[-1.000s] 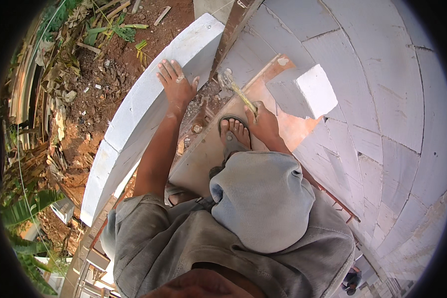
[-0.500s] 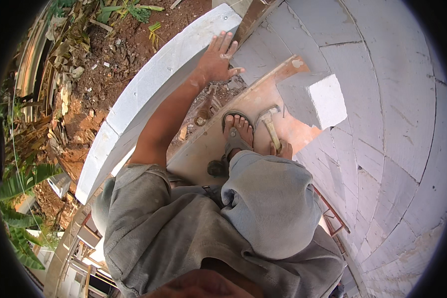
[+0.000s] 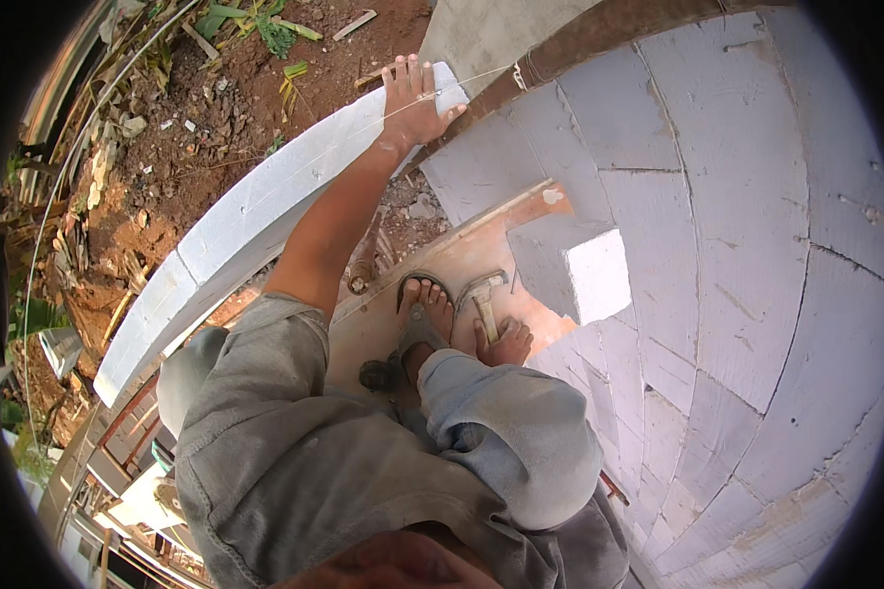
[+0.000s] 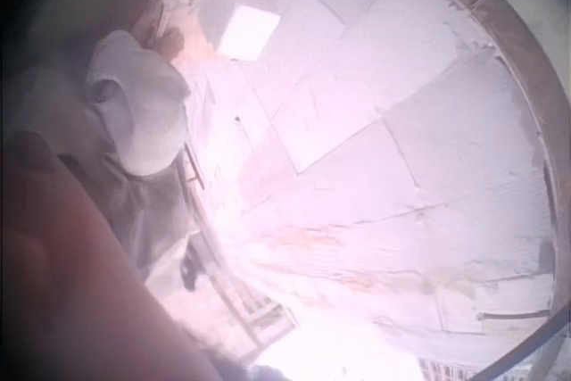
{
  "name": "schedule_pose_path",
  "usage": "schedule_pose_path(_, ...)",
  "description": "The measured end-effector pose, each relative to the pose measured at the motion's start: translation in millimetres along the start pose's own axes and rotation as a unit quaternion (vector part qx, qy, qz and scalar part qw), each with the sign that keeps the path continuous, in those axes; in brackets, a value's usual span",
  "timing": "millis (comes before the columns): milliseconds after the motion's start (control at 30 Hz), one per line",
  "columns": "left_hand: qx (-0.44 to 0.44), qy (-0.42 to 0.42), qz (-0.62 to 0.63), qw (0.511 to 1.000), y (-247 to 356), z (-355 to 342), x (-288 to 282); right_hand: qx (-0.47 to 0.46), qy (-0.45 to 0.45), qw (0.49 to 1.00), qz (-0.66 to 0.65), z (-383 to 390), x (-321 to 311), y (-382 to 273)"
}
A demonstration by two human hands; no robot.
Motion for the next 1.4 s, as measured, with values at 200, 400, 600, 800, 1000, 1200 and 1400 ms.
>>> schedule_pose_path(200, 0.281, -0.195, 0.184, 0.922, 79, 75, -5, -0.03, 0.051, 0.998, 0.016, 8, 7, 11)
schedule_pose_path(400, 0.0, 0.033, 0.073, 0.997, -49, 76, -23, -0.032, 0.004, 0.997, 0.076, -10, 29, 28)
schedule_pose_path(600, -0.107, -0.009, 0.006, 0.994, -145, 189, -60, -0.11, -0.032, 0.992, 0.05, -45, 17, 12)
schedule_pose_path(800, -0.399, 0.03, -0.112, 0.909, -292, 345, -137, -0.17, -0.058, 0.983, 0.044, -79, 12, -11)
schedule_pose_path(1000, -0.517, -0.124, -0.09, 0.842, -268, 377, -142, -0.226, -0.093, 0.969, 0.046, -106, 14, -30)
schedule_pose_path(1200, -0.279, -0.486, 0.141, 0.816, -209, 354, -198, -0.286, -0.14, 0.947, 0.031, -124, 28, -57)
schedule_pose_path(1400, -0.273, -0.368, 0.015, 0.889, -201, 413, -339, -0.324, -0.173, 0.93, 0.026, -153, 28, -89)
Point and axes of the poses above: each hand's wrist, its own z-axis away from the middle knuckle, its own x-axis out of the palm, y = z × x, the point moved 9 cm from there along -z, towards the middle knuckle, and after that the axes turned 4 degrees about y, right-handed, at the moved point
